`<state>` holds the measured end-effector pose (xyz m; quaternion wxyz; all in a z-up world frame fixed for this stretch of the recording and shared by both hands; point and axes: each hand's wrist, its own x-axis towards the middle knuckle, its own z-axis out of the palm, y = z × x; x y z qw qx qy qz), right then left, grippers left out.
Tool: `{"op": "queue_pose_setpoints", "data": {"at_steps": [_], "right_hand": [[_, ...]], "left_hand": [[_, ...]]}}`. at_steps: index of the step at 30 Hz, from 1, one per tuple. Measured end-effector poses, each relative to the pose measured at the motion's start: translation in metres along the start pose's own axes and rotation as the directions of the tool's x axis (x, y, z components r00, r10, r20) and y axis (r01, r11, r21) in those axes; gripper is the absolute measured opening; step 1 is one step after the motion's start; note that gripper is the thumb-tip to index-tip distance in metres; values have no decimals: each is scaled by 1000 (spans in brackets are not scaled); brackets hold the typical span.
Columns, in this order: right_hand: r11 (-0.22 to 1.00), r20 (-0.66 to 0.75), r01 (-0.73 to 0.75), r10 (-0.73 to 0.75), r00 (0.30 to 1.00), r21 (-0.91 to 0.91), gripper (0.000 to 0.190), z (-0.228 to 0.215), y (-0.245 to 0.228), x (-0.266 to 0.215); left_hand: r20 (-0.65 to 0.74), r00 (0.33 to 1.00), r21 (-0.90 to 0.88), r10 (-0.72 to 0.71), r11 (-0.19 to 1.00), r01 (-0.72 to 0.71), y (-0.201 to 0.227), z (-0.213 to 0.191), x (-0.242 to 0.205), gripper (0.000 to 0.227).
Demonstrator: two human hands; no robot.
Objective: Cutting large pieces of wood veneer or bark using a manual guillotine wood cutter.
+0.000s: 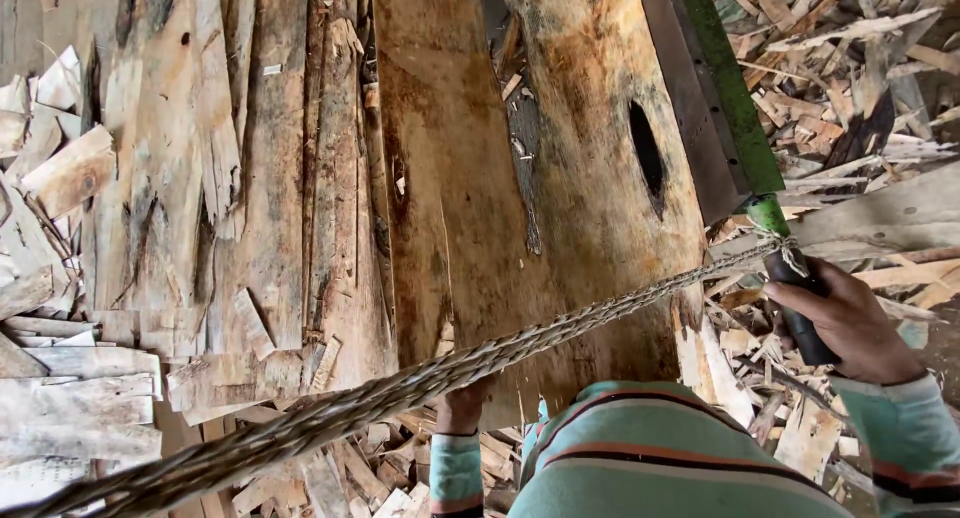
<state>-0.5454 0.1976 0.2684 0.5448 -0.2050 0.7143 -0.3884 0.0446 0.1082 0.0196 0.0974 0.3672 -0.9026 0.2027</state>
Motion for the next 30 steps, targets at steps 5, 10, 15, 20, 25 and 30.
{"op": "queue_pose_setpoints", "data": {"at_steps": [5, 10, 15, 20, 25, 30], "right_hand": [[996, -14, 45, -44, 999, 73, 48, -28, -7, -3], [983, -83, 133, -123, 989, 124, 51, -38, -32, -26], [981, -44, 149, -144, 989, 123, 50, -27, -21, -14], [995, -107, 95, -99, 989, -35, 44, 0, -42, -24], [987, -107, 135, -144, 984, -87, 39, 0, -47, -23], [985, -98, 170, -171, 980, -19, 36, 9, -53, -27]], "left_hand": [[-13, 999, -110, -43, 993, 41, 14, -8, -30, 46], [-20, 998, -257, -53, 965, 46, 19, -10, -45, 38], [-80, 991, -383, -107, 921, 68, 16, 20, 9, 30], [-130, 979, -516, -154, 854, 66, 9, 52, 76, 23], [-164, 967, -648, -196, 760, 44, 6, 84, 144, 16], [-187, 947, -751, -263, 659, 35, -9, 97, 180, 10]]}}
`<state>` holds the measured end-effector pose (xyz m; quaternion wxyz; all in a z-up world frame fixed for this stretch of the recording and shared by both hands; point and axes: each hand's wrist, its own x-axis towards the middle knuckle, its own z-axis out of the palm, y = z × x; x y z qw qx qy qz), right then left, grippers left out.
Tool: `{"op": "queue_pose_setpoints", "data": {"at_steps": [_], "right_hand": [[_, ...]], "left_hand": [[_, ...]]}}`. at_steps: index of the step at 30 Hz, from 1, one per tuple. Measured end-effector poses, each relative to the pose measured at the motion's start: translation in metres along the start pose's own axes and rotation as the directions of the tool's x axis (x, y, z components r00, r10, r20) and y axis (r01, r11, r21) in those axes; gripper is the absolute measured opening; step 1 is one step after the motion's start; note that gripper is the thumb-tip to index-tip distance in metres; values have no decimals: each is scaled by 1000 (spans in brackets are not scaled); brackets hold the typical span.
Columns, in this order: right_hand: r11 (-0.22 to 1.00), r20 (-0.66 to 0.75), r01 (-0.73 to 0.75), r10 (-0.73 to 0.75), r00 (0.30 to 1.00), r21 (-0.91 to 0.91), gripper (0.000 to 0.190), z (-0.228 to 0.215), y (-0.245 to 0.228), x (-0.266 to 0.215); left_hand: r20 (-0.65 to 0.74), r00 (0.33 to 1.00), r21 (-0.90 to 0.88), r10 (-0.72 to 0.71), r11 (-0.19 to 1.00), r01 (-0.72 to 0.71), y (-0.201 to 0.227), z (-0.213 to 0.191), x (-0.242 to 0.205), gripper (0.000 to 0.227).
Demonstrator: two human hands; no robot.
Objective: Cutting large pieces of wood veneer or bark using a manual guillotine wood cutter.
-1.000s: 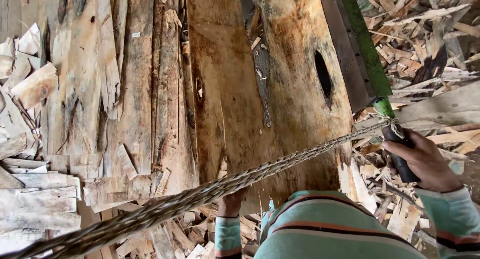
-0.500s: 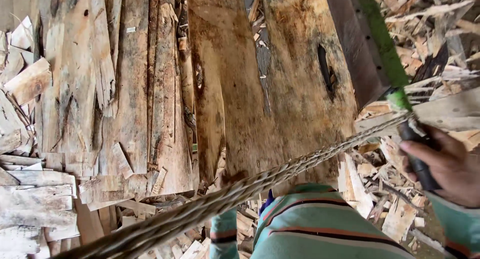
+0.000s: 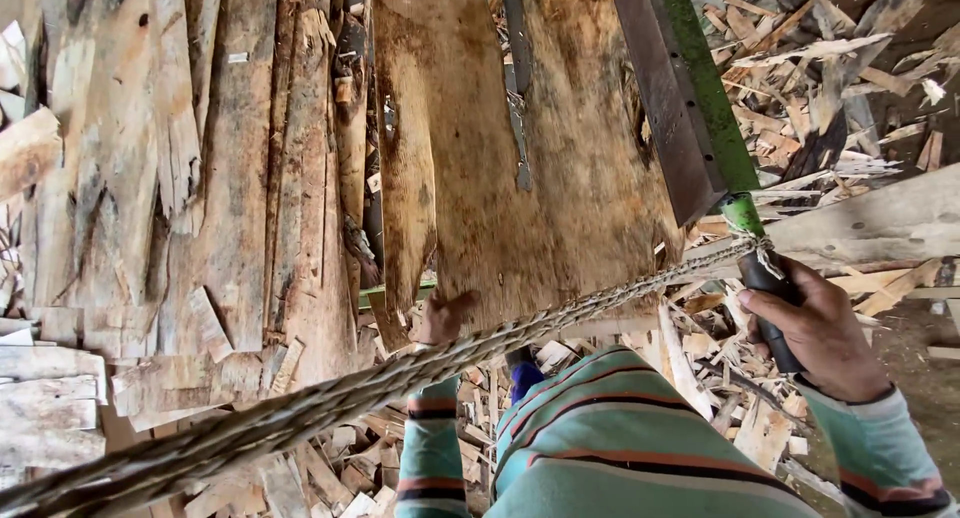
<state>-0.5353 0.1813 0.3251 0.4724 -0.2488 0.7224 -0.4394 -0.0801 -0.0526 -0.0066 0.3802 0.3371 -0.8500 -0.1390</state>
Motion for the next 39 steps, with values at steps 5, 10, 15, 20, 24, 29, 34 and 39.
{"op": "queue_pose_setpoints", "data": {"at_steps": [5, 10, 15, 20, 24, 29, 34, 39], "right_hand": [[997, -12, -51, 50, 999, -60, 35, 1, -25, -11], [970, -15, -34, 31, 999, -240, 49, -19, -3, -4], [889, -9, 97, -113, 994, -448, 48, 12, 98, 34], [681, 176, 431, -413, 893, -591, 36, -16, 107, 54], [741, 300, 515, -421, 856, -430, 39, -27, 13, 18], [908, 72, 111, -90, 993, -404, 35, -7, 27, 14], [862, -94, -16, -37, 995, -507, 45, 48, 243, 102], [924, -29, 117, -136, 990, -364, 38, 35, 203, 93]], "left_hand": [[-32, 998, -134, -45, 990, 40, -18, 9, -23, 9], [29, 1000, -220, 0, 975, 6, -2, -3, -14, 16], [177, 824, -577, -539, 621, 530, 9, 2, -8, 5], [288, 610, -880, -738, 48, 473, -4, 25, 3, 15], [120, 987, 154, -105, 984, 86, -23, 34, 63, 14], [102, 985, -40, -137, 989, 141, -35, 40, 92, 9], [376, 474, -466, -796, 280, 839, -29, 46, 90, 15], [428, 489, -688, -760, 77, 721, -47, 48, 93, 34]]}}
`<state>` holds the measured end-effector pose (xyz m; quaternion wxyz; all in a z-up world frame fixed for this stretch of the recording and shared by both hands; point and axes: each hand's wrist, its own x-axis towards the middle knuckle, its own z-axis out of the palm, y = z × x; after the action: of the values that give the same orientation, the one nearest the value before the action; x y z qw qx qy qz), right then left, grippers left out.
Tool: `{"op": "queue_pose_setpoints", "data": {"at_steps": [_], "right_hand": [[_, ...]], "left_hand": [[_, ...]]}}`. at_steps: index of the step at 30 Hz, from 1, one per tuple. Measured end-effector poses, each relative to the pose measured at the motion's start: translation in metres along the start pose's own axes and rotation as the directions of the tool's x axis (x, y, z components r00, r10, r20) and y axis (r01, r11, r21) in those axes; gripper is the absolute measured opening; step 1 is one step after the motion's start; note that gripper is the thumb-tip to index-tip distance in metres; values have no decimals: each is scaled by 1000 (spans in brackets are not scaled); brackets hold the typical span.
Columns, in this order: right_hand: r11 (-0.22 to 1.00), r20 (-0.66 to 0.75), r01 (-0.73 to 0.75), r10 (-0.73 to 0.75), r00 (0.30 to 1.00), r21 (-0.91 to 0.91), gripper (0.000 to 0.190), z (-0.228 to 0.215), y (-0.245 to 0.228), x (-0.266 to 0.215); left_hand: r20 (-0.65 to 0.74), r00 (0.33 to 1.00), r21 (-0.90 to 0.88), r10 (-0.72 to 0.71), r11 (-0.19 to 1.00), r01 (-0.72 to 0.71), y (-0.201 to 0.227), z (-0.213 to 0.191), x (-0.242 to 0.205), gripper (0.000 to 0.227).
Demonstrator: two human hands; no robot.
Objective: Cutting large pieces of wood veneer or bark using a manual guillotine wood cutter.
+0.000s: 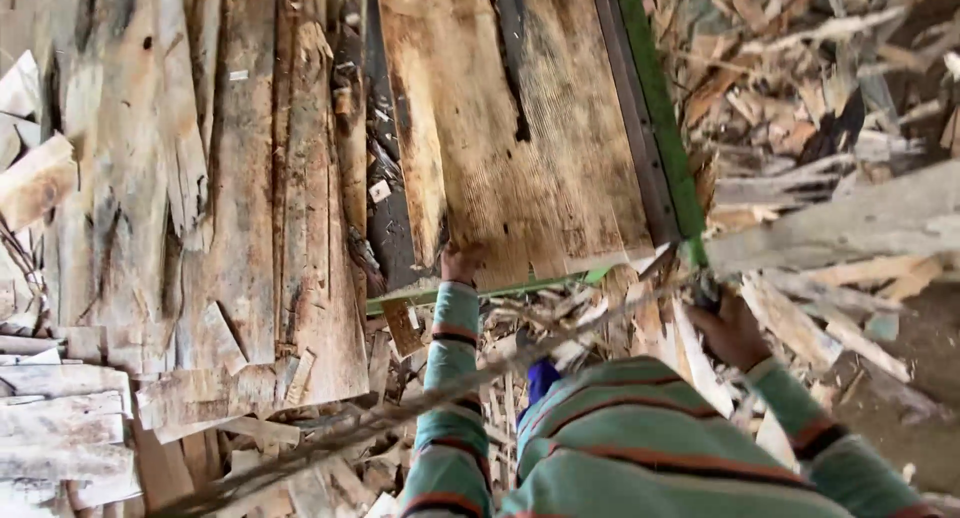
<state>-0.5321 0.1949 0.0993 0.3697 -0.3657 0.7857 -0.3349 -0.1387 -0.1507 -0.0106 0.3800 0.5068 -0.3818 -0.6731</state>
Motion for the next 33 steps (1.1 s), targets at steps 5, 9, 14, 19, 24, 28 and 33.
{"op": "queue_pose_setpoints", "data": {"at_steps": [5, 9, 14, 19, 24, 28, 33], "right_hand": [[977, 164, -34, -1, 987, 209, 27, -73, -107, -36], [998, 151, -12, 20, 988, -57, 30, -109, -159, -42], [995, 123, -78, 84, 989, -54, 31, -95, -113, -35], [904, -40, 333, -335, 941, 266, 52, -63, -40, -34], [683, 95, -154, 123, 988, 714, 61, -9, -10, -17], [982, 115, -163, 152, 982, 94, 61, 29, -21, -15], [903, 255, -111, 1, 967, 414, 58, 43, -68, -10]], "left_hand": [[72, 996, 51, 42, 998, -46, -20, -22, 1, 34], [121, 992, -133, -40, 989, 56, -9, -34, -33, 28], [152, 988, -434, 2, 898, 65, -50, -45, -89, 33], [202, 978, -679, 54, 727, 101, -152, -79, -111, 39], [94, 996, -203, -9, 979, 28, -69, -48, -178, 23], [139, 990, -375, -10, 925, 62, 30, -15, -220, 29], [151, 988, -420, -35, 902, 96, 28, -45, -216, 32]]}}
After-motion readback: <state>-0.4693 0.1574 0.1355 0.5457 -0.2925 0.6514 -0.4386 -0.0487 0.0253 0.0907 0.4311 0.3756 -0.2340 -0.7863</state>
